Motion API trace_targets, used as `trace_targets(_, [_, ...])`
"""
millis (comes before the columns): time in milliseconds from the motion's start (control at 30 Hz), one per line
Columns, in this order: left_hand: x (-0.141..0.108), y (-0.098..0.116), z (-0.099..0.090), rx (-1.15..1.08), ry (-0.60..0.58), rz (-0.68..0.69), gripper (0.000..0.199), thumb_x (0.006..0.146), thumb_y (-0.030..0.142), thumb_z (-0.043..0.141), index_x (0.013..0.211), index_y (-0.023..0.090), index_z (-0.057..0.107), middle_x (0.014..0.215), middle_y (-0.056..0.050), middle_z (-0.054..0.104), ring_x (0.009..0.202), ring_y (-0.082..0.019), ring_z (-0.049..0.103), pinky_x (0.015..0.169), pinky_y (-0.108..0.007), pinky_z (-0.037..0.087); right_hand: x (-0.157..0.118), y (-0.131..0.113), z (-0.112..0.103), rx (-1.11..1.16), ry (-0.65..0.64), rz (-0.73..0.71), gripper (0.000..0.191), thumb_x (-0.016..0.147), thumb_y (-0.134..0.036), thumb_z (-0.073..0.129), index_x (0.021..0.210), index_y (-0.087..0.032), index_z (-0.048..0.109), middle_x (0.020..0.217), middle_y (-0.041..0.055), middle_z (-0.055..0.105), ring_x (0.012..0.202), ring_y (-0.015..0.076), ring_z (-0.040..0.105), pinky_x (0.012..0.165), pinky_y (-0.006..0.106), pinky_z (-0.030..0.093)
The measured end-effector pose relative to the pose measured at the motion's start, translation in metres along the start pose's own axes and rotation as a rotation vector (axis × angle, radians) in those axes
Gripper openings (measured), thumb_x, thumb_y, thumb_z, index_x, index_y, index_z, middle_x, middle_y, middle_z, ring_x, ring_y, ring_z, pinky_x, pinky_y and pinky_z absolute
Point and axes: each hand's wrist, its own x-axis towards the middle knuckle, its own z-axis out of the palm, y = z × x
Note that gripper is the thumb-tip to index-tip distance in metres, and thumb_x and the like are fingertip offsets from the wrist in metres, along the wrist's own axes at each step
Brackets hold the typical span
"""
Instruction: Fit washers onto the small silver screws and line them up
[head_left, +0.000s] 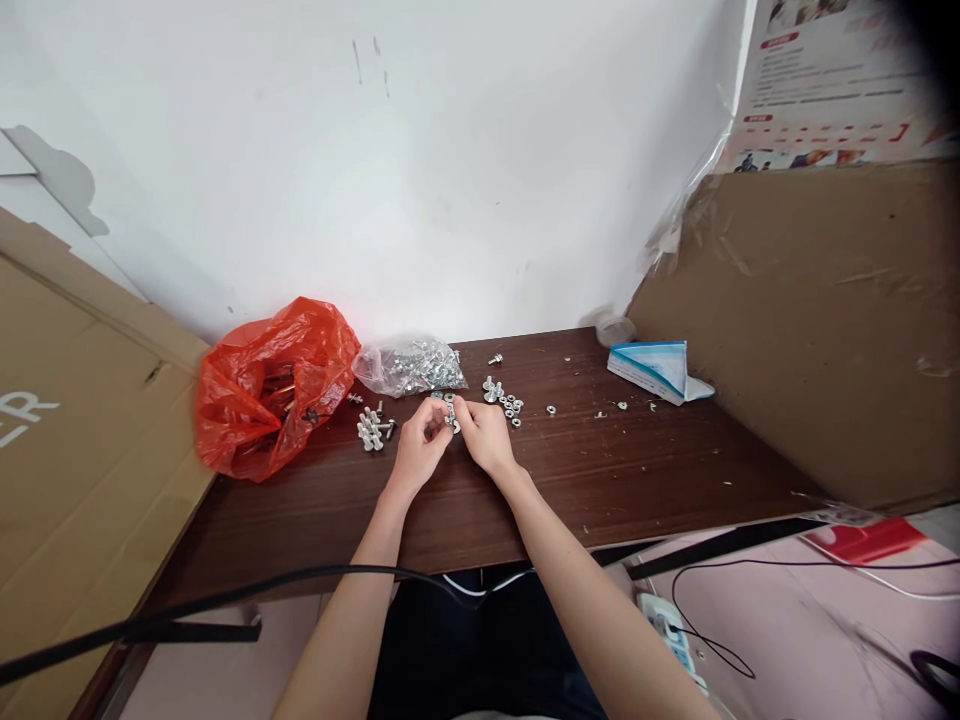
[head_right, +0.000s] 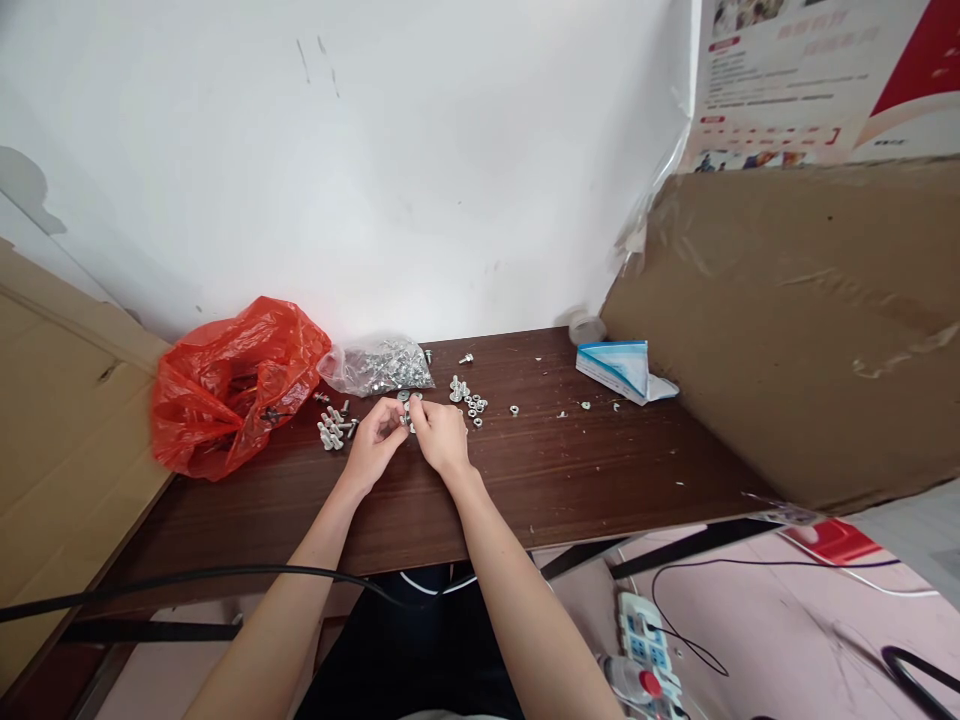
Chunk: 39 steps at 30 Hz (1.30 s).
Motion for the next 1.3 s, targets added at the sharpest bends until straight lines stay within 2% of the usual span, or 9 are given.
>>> trace_targets(200, [-0.0003, 0.0, 0.0001, 0.014, -0.018, -0.064, 0.008, 0.08, 0.024, 0.055, 0.08, 0.018, 0.049, 0.063, 0.005, 0.047, 0.059, -0.01, 0.045, 0.059, -0.021, 0.036, 0.0002, 0.0035, 0.0013, 0.034, -0.007, -0.029, 0.05, 0.092, -0.046, 0.036, 0.051, -0.019, 0.042, 0.049, -0.0009, 0.041, 0.049, 0.0116, 0.037, 0.051, 0.025, 0.021])
trace_targets(467, [-0.0002, -0.0008, 0.0004, 0.016, -0.034, -0.123, 0.029, 0.086, 0.035, 0.047, 0.064, 0.016, 0.052, 0.053, 0.002, 0.05, 0.053, -0.01, 0.046, 0.057, -0.024, 0.035, 0.0015, 0.0021, 0.0002, 0.057, -0.051, -0.089, 0.05, 0.093, -0.043, 0.037, 0.051, -0.018, 0.047, 0.05, 0.0004, 0.051, 0.051, 0.0125, 0.044, 0.052, 0.024, 0.027])
trace_targets(633, [-0.0003, -0.001, 0.0002, 0.014, 0.005, -0.116, 0.033, 0.087, 0.039, 0.047, 0.064, 0.016, 0.053, 0.052, 0.002, 0.051, 0.051, -0.01, 0.046, 0.054, -0.023, 0.034, 0.0008, 0.0018, -0.0001, 0.067, -0.059, -0.097, 0.05, 0.094, -0.044, 0.036, 0.053, -0.018, 0.052, 0.052, 0.0009, 0.054, 0.052, 0.0128, 0.046, 0.055, 0.024, 0.03])
trace_targets(800, [0.0007, -0.004, 0.0003, 0.025, 0.032, -0.095, 0.026, 0.085, 0.036, 0.053, 0.075, 0.014, 0.062, 0.06, 0.0, 0.058, 0.058, -0.012, 0.053, 0.058, -0.023, 0.039, 0.0013, 0.0042, 0.001, 0.048, -0.008, -0.081, 0.049, 0.093, -0.045, 0.038, 0.053, -0.018, 0.05, 0.049, -0.0007, 0.047, 0.05, 0.012, 0.043, 0.052, 0.024, 0.025])
trace_targets(967, [0.0014, -0.0074, 0.0017, 0.019, 0.06, -0.064, 0.023, 0.082, 0.032, 0.058, 0.09, 0.014, 0.069, 0.082, -0.006, 0.068, 0.071, -0.015, 0.058, 0.065, -0.024, 0.045, 0.0018, 0.005, 0.0005, 0.051, 0.03, -0.042, 0.048, 0.091, -0.046, 0.039, 0.054, -0.018, 0.049, 0.049, -0.0015, 0.044, 0.049, 0.0115, 0.041, 0.052, 0.025, 0.024])
trace_targets(1167, [0.0008, -0.006, 0.0026, 0.023, 0.041, -0.022, 0.036, 0.076, 0.028, 0.065, 0.109, 0.015, 0.067, 0.089, -0.005, 0.064, 0.062, -0.01, 0.05, 0.055, -0.021, 0.043, 0.0014, 0.0017, -0.0014, 0.069, 0.034, -0.002, 0.047, 0.091, -0.046, 0.038, 0.053, -0.019, 0.043, 0.049, -0.0023, 0.04, 0.048, 0.0108, 0.037, 0.051, 0.025, 0.023])
trace_targets(1300, [0.0007, -0.0053, 0.0027, 0.021, 0.03, -0.03, 0.035, 0.077, 0.028, 0.064, 0.109, 0.015, 0.067, 0.087, -0.005, 0.064, 0.061, -0.009, 0.05, 0.054, -0.021, 0.042, 0.0017, 0.0016, -0.0018, 0.071, 0.026, 0.004, 0.047, 0.091, -0.046, 0.038, 0.054, -0.018, 0.045, 0.049, -0.0022, 0.04, 0.048, 0.0109, 0.038, 0.051, 0.025, 0.024])
